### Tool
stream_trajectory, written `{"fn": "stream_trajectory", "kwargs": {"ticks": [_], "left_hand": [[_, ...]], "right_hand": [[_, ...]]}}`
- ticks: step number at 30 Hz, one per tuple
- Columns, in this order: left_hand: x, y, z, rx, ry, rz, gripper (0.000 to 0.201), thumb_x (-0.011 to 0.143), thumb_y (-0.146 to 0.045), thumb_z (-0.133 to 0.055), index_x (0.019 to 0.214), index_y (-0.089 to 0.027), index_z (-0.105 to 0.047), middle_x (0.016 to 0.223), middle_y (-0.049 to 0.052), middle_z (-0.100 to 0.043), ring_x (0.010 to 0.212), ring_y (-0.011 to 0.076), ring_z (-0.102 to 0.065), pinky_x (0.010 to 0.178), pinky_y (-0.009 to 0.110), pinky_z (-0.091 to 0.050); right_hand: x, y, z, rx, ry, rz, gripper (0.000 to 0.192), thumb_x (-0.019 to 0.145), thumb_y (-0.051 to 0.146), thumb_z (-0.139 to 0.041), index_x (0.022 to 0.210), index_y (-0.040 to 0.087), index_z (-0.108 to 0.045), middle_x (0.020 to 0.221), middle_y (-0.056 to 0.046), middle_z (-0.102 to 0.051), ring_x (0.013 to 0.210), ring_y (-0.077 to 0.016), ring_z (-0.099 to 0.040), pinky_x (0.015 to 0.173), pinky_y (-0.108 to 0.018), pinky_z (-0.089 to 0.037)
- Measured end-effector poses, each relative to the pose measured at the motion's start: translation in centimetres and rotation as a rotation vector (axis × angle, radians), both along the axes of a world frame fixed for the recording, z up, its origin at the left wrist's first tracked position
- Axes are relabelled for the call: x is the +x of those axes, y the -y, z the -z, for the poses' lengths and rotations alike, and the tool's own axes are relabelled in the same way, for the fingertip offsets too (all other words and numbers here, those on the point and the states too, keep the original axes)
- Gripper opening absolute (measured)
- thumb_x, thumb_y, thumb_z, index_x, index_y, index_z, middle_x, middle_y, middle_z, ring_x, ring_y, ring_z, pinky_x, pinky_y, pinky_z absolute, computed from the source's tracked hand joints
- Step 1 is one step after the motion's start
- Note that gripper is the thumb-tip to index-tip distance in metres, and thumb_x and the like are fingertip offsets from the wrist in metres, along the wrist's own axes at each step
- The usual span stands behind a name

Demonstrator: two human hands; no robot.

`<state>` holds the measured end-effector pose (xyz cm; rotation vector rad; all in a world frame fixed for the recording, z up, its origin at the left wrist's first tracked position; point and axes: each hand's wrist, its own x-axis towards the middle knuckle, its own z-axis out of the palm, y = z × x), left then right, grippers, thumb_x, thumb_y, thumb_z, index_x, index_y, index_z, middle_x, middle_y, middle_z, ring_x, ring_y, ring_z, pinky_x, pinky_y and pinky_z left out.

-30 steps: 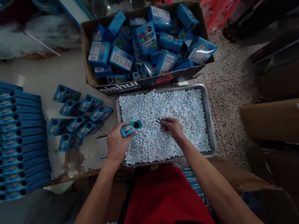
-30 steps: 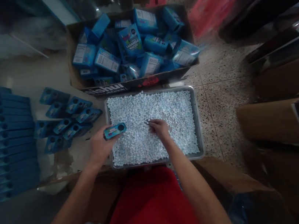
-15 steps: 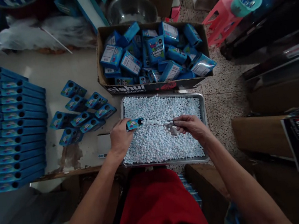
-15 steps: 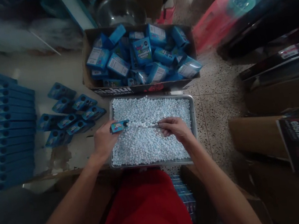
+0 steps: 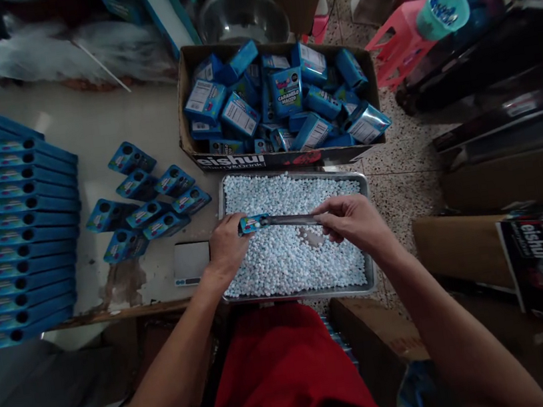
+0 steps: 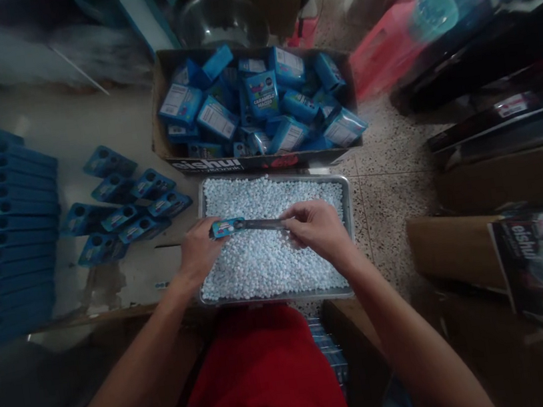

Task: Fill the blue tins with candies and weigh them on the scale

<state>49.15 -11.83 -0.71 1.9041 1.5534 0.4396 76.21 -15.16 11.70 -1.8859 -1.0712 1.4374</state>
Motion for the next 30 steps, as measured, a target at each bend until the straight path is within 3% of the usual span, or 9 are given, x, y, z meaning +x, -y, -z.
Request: {"fn": "stream_trajectory", "kwargs": {"ticks": [4,7,9,11,14,17,21,25,30], "left_hand": [[-0.7,-0.2,-0.1,-0.048,0.073,-0.085,0.037,0.073,-0.016,-0.079,0.108,-0.021,-0.070,0.111,0.007,-0.075,0.104,0.0278,-0.071,0.094,0.036,-0.054],[-1.9,-0.3,-0.3,-0.091,0.079,-0.160,0.035,0.073,-0.020,-0.080,0.106,-0.023,-0.069,0.097,0.004,-0.075,0.092,0.0253,-0.072,0.084,0.033,-0.054],[-2.6,-0.2,-0.4,-0.078,0.089,-0.167,0.035,0.074,-0.023,-0.079,0.107,-0.023,-0.068,0.094,0.002,-0.075,0.088,0.0235,-0.071,0.081,0.031,-0.054],[-2.9,0.1,-0.3,-0.074,0.114,-0.161,0.038,0.074,-0.024,-0.080,0.110,-0.023,-0.067,0.095,0.002,-0.075,0.087,0.0218,-0.070,0.080,0.030,-0.054],[-2.9,0.7,-0.2,-0.108,0.153,-0.156,0.041,0.075,-0.027,-0.081,0.114,-0.023,-0.067,0.102,0.003,-0.076,0.091,0.0217,-0.071,0.085,0.031,-0.055],[-3.2,1.5,-0.4,-0.130,0.150,-0.135,0.038,0.078,-0.024,-0.077,0.114,-0.023,-0.068,0.111,0.005,-0.076,0.102,0.0245,-0.071,0.093,0.035,-0.055],[-3.9,2.3,-0.7,-0.116,0.076,-0.140,0.034,0.078,-0.021,-0.075,0.112,-0.023,-0.071,0.114,0.007,-0.076,0.109,0.0278,-0.070,0.098,0.039,-0.054],[-3.7,2.3,-0.5,-0.117,0.037,-0.195,0.036,0.076,-0.021,-0.075,0.111,-0.023,-0.072,0.111,0.007,-0.077,0.105,0.0280,-0.071,0.093,0.038,-0.055],[-2.7,1.8,-0.8,-0.084,0.057,-0.162,0.035,0.076,-0.020,-0.073,0.111,-0.024,-0.072,0.109,0.005,-0.078,0.104,0.0264,-0.072,0.093,0.035,-0.055]], "right_hand": [[5.7,2.9,1.8,-0.024,0.091,0.111,0.031,0.076,0.039,-0.079,0.097,0.015,-0.082,0.061,-0.003,-0.068,0.047,-0.0105,-0.056,0.044,-0.023,-0.045],[11.8,5.5,5.8,-0.039,0.226,0.358,0.036,0.065,0.040,-0.084,0.087,0.012,-0.081,0.056,-0.003,-0.065,0.046,-0.0113,-0.054,0.044,-0.023,-0.042],[13.7,6.0,9.5,-0.057,0.202,0.444,0.037,0.057,0.041,-0.087,0.079,0.012,-0.079,0.053,-0.002,-0.063,0.045,-0.0108,-0.051,0.044,-0.024,-0.040],[12.8,5.2,13.5,-0.075,0.101,0.427,0.041,0.054,0.043,-0.089,0.078,0.012,-0.078,0.052,-0.001,-0.062,0.046,-0.0101,-0.050,0.044,-0.024,-0.039],[7.4,2.3,18.6,-0.108,-0.067,0.335,0.048,0.053,0.048,-0.090,0.082,0.011,-0.079,0.052,0.001,-0.061,0.046,-0.0102,-0.049,0.045,-0.024,-0.038],[2.4,0.0,20.8,-0.143,-0.209,0.299,0.054,0.052,0.052,-0.090,0.087,0.012,-0.078,0.055,0.001,-0.063,0.048,-0.0103,-0.051,0.046,-0.024,-0.039],[1.5,0.1,18.9,-0.191,-0.313,0.291,0.053,0.050,0.050,-0.092,0.085,0.014,-0.076,0.055,0.002,-0.062,0.048,-0.0086,-0.051,0.046,-0.020,-0.036],[3.6,1.2,14.4,-0.222,-0.352,0.255,0.051,0.050,0.045,-0.094,0.087,0.014,-0.078,0.060,0.001,-0.066,0.047,-0.0064,-0.050,0.044,-0.019,-0.036],[4.0,0.3,8.9,-0.196,-0.350,0.104,0.040,0.063,0.041,-0.092,0.092,0.015,-0.082,0.062,-0.001,-0.070,0.048,-0.0076,-0.053,0.044,-0.020,-0.042]]}}
